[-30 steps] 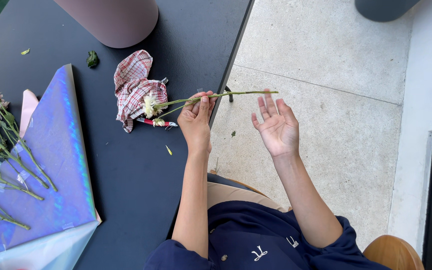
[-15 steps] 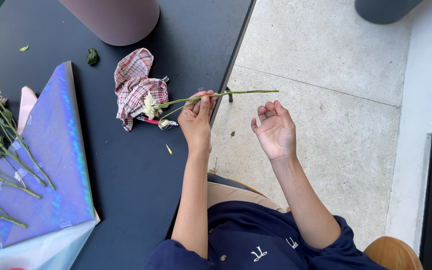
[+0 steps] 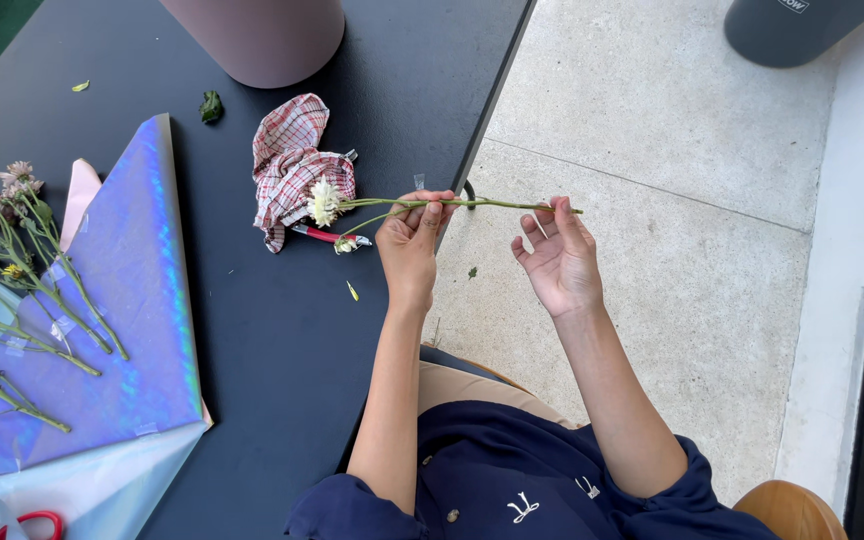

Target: The person trims the stems of several flowers with shears and places them onto a sheet of iridescent wrapping paper, arranging them into a bunch before folding the paper around the stems.

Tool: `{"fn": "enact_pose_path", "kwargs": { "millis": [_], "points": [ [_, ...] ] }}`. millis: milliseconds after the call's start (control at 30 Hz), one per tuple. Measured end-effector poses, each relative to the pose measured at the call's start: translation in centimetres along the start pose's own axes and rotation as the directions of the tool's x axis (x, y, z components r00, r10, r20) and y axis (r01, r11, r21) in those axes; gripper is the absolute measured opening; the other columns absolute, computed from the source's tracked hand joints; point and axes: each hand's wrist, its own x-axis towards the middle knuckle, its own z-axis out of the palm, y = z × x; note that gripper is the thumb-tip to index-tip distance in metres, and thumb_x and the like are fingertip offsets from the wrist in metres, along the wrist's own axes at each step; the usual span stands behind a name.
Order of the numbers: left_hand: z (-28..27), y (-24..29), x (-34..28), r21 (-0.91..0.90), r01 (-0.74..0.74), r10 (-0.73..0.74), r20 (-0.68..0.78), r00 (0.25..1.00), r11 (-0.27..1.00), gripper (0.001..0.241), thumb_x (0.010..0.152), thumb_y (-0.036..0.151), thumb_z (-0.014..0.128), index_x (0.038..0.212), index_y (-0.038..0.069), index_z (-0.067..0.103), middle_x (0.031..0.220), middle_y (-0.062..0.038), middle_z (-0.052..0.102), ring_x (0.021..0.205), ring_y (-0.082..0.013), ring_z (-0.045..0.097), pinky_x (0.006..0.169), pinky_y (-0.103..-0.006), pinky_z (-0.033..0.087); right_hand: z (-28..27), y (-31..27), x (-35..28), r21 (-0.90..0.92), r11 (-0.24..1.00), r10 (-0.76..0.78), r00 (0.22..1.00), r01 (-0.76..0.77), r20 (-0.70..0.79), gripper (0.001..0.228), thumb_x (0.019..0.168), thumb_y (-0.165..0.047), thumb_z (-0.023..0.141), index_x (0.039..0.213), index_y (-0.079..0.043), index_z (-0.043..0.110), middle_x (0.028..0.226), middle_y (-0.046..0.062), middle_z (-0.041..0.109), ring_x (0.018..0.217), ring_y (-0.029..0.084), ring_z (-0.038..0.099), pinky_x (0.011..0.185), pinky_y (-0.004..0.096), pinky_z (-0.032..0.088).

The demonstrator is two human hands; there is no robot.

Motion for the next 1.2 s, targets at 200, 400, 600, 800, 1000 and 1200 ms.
{"fn": "enact_pose_path", "kwargs": {
  "millis": [200,400,600,800,1000,1200],
  "points": [
    [0.2,3.4,-2.0,-0.116,0.054,-0.045,0.074,0.996,0.992,0.038,0.095,0.007,0.070,0.129,-0.004,0.058,0.119,-0.024,0.070,0.111,-0.0283,0.070,0.103,-0.0380,0.056,-0.3,1.2,-0.2,-0.102,0.978,-0.190,0.980,0.183,-0.061,0.018,0.092,-0.026,0.076,0.107,-0.019,0.070,0.106,-0.001,0.075,0.096,0.011,0.068,0.088,0.032,0.045],
    [-0.6,4.1,-1.5,-0.034,0.007,-0.005,0.046,0.999,0.999,0.021,0.094,0.010,0.072,0.110,-0.003,0.067,0.107,-0.019,0.076,0.102,-0.0244,0.074,0.097,-0.0354,0.059,1.9,1.4,-1.6,-0.166,0.955,-0.257,0.965,0.246,-0.048,0.017,0.094,-0.024,0.075,0.108,-0.016,0.071,0.105,0.002,0.075,0.088,0.008,0.064,0.084,0.026,0.045],
    [-2.3,8.0,-2.6,0.039,-0.069,0.068,0.029,0.997,0.997,0.017,0.095,0.010,0.071,0.106,-0.003,0.069,0.098,-0.018,0.076,0.097,-0.0216,0.075,0.091,-0.0323,0.062,4.1,3.2,-1.8,-0.257,0.938,-0.231,0.973,0.231,0.031,0.019,0.092,-0.023,0.077,0.107,-0.012,0.071,0.101,0.006,0.075,0.084,0.008,0.062,0.083,0.024,0.045],
    [-11.8,11.2,-0.8,0.076,-0.223,0.233,-0.170,0.957,0.972,0.016,0.097,0.016,0.068,0.105,0.002,0.065,0.096,-0.013,0.076,0.096,-0.0215,0.075,0.090,-0.0315,0.063,12.8,5.3,-5.8,-0.606,0.716,-0.064,0.897,0.346,0.437,0.034,0.095,-0.020,0.074,0.123,-0.002,0.067,0.098,0.013,0.072,0.088,0.014,0.063,0.081,0.026,0.048],
    [-19.0,13.1,-2.8,0.092,-0.264,0.279,-0.331,0.901,0.960,0.019,0.097,0.022,0.068,0.105,0.005,0.064,0.098,-0.009,0.076,0.095,-0.0197,0.076,0.091,-0.0314,0.063,14.9,11.5,-2.9,-0.611,-0.354,0.099,0.677,0.709,0.729,0.026,0.091,-0.029,0.076,0.099,-0.005,0.073,0.099,0.007,0.060,0.096,0.025,0.055,0.076,0.039,0.045],
    [-21.2,13.4,-2.5,0.025,-0.302,0.285,-0.407,0.868,0.953,0.022,0.097,0.024,0.068,0.107,0.006,0.062,0.100,-0.008,0.076,0.099,-0.0199,0.075,0.093,-0.0319,0.062,15.8,12.9,-6.2,-0.488,-0.335,0.369,0.588,0.806,0.719,0.012,0.088,-0.026,0.073,0.093,-0.015,0.070,0.082,0.001,0.060,0.084,0.025,0.062,0.071,0.040,0.042]
  ]
}}
